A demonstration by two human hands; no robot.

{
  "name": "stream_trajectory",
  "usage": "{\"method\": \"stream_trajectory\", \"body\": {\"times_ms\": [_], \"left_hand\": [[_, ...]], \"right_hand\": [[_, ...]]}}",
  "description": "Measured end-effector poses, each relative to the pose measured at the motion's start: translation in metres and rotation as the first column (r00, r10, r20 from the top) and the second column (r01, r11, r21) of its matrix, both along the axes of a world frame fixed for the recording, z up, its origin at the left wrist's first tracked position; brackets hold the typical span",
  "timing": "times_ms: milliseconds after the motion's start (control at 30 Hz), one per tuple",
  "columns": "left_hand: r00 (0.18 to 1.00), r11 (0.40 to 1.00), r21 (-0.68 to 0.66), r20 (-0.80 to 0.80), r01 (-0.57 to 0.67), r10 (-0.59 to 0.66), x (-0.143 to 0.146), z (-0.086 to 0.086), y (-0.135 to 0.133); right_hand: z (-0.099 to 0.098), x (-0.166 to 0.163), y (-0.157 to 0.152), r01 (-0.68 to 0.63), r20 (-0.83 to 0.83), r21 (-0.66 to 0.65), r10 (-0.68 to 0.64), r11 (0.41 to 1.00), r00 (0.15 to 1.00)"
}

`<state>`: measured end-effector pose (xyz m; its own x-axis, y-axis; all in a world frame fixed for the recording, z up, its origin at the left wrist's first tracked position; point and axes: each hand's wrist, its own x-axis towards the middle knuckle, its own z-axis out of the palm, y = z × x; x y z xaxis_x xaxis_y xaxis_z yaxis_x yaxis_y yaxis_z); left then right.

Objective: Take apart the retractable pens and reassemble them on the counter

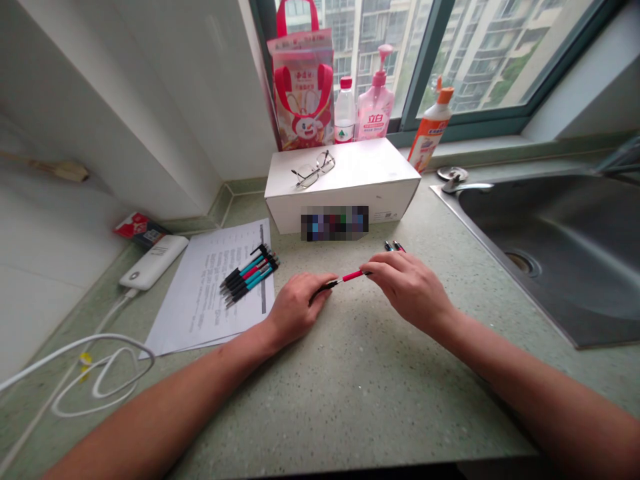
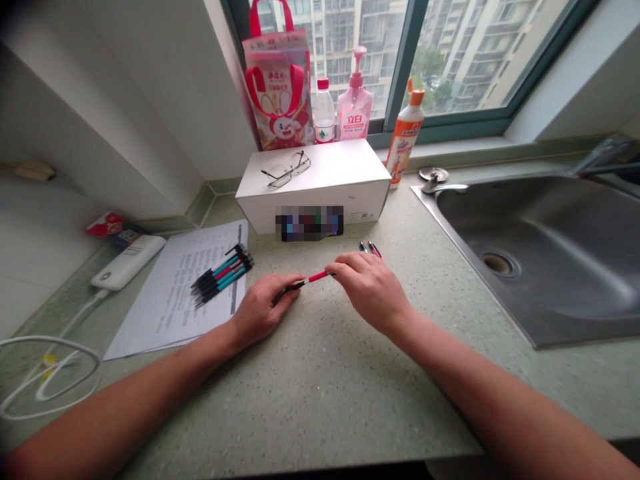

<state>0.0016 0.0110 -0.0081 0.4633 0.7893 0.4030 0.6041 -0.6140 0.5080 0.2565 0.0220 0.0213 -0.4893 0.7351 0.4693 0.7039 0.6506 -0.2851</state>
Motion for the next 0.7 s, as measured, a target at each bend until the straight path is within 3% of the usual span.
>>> {"method": "stream_trajectory", "body": {"times_ms": [200, 333, 467, 700], "left_hand": [[1.0, 1.0, 0.016, -0.001, -0.027, 0.027, -0.001, 0.0, 0.0], [0.981, 0.987, -0.023, 0.106, -0.161, 0.163, -0.004, -0.002, 0.002], [0.964, 0.97, -0.017, 0.11, -0.242, 0.242, -0.005, -0.003, 0.005], [0.988, 0.989, 0.029, -0.062, -0.142, 0.144, -0.002, -0.008, 0.007]], "right_hand": [[-0.005, 0.0, 0.002, 0.005, 0.026, -0.033, -0.004, 0.999, 1.0], [-0.008, 0.007, 0.006, 0.147, 0.05, -0.09, -0.143, 0.985, 0.988], [-0.01, 0.011, 0.009, 0.257, 0.041, -0.132, -0.254, 0.957, 0.966], [-0.008, 0.007, 0.008, -0.032, 0.122, -0.085, 0.043, 0.996, 0.992]]}}
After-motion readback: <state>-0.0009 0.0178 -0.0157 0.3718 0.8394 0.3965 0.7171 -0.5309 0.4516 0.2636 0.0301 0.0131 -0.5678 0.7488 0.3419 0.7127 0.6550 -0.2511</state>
